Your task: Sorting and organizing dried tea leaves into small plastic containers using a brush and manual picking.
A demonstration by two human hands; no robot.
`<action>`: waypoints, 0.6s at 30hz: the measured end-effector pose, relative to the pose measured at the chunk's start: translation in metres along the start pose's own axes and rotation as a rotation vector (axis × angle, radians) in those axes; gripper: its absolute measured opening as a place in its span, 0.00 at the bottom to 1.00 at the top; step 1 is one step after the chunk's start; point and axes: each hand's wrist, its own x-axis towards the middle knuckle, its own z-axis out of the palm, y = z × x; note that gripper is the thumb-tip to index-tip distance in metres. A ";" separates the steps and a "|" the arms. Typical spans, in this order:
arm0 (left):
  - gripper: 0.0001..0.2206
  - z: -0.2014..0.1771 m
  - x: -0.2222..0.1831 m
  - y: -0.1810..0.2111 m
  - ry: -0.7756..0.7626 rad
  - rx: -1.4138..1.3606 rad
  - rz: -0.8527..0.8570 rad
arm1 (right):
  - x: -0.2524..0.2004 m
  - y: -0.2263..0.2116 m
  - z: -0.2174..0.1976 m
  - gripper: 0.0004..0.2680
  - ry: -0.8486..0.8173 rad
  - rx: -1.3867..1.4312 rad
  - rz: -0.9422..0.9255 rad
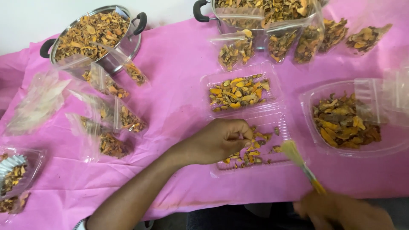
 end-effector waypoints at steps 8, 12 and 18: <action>0.05 0.011 -0.004 -0.023 0.100 -0.427 0.314 | 0.012 -0.088 -0.022 0.11 0.587 0.234 -1.108; 0.06 0.017 -0.007 -0.025 0.168 -0.410 0.374 | 0.016 -0.109 -0.016 0.08 0.606 0.183 -1.186; 0.06 0.021 -0.013 -0.021 0.180 -0.444 0.408 | 0.019 -0.114 -0.013 0.08 0.647 0.157 -1.195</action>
